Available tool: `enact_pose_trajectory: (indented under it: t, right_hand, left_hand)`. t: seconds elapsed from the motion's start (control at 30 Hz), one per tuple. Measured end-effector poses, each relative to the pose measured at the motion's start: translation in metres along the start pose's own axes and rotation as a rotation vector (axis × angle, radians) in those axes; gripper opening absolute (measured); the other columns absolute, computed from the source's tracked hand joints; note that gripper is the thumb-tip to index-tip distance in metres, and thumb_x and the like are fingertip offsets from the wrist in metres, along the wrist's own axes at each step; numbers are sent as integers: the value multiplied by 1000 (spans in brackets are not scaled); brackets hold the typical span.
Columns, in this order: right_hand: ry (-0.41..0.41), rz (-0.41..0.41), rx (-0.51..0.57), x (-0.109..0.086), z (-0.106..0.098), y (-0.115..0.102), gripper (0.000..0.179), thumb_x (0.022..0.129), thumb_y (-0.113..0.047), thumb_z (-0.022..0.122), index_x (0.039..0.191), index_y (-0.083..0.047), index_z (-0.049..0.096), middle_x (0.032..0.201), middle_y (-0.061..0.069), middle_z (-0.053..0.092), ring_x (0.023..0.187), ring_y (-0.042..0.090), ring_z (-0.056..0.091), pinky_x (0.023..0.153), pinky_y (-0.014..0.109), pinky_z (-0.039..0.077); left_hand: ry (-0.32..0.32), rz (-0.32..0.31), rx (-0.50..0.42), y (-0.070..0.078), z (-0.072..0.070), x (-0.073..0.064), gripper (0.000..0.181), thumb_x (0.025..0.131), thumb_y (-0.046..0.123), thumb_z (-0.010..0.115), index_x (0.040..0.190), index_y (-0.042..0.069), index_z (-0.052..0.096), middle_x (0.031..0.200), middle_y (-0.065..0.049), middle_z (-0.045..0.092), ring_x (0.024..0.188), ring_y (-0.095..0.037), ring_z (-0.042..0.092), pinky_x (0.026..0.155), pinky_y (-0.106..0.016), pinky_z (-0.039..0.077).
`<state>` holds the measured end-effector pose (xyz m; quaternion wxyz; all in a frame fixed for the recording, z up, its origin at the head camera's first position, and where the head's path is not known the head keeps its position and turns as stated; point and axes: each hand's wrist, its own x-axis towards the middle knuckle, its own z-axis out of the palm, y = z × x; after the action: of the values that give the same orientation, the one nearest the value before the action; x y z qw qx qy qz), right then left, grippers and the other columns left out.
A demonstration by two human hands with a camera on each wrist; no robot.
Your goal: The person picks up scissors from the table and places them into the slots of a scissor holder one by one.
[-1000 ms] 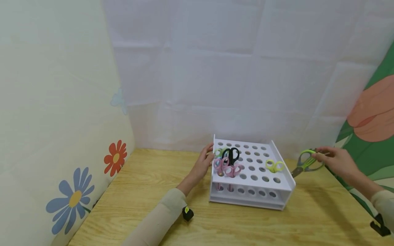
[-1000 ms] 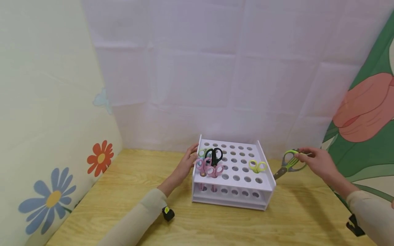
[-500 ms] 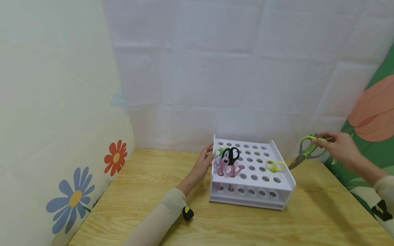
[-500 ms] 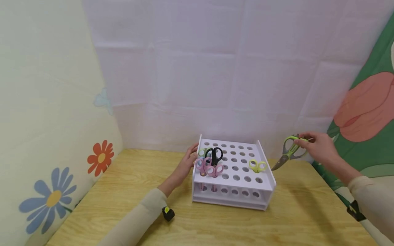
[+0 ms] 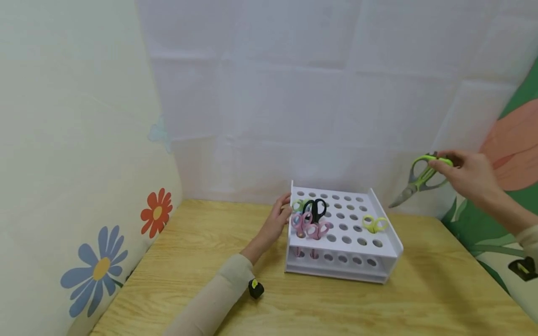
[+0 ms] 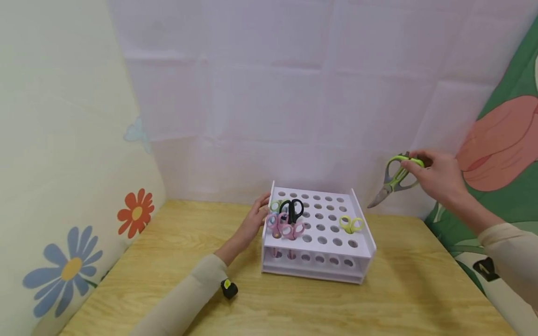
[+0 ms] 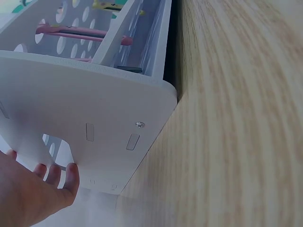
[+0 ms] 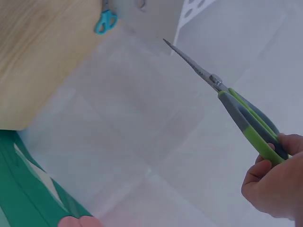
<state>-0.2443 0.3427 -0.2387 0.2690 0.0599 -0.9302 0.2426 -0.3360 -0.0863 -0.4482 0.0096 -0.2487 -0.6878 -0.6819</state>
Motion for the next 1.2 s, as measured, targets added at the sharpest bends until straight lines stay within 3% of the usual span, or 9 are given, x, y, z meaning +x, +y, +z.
enact_pose_trajectory:
  t: [0.2,0.33,0.57,0.7,0.87,1.1,1.2]
  right_hand:
    - [42,-44,42,1,-3,-24,43,102,-35,63,126,0,64,111,21,64,80,3,50,53,22,40]
    - [35,-79,65,2,-1,-40,39,102,-33,64,122,0,65,107,18,64,78,8,51,54,23,39]
    - [-12,-125,94,-2,12,-55,35,103,-28,65,123,0,64,105,18,64,75,15,50,52,27,37]
    - [-37,-143,113,-4,21,-62,34,103,-27,64,123,0,63,103,16,65,73,19,50,51,28,37]
    - [-26,-203,103,-3,32,-66,29,102,-22,66,119,1,65,101,16,65,70,18,51,51,25,39]
    - [7,-321,62,-5,48,-66,19,99,-13,69,114,-1,68,102,12,65,77,18,54,62,17,41]
    - [9,-343,57,-7,56,-65,17,98,-10,70,113,-1,68,100,11,65,77,20,54,61,19,42]
  left_hand:
    - [-1,-1,-12,-2,0,1,56,108,23,43,160,10,27,156,-24,31,127,-35,48,99,-52,45]
    - [-7,-3,-5,1,0,1,56,108,20,42,160,6,25,155,-27,29,126,-37,48,99,-54,44]
    - [-35,-12,15,27,1,-9,56,107,16,42,159,0,26,152,-25,34,125,-39,50,98,-48,47]
    - [-34,-5,15,35,1,-13,56,107,16,42,158,0,26,152,-24,34,125,-39,50,99,-47,47]
    - [-33,-2,10,35,2,-13,56,108,15,42,158,-1,26,152,-26,33,124,-37,51,98,-48,47]
    - [-33,-6,1,37,5,-14,57,107,16,43,158,0,25,153,-31,30,125,-38,50,101,-51,46]
    - [-9,-15,0,16,5,-5,58,107,25,45,159,8,28,154,-22,34,125,-33,50,101,-49,46]
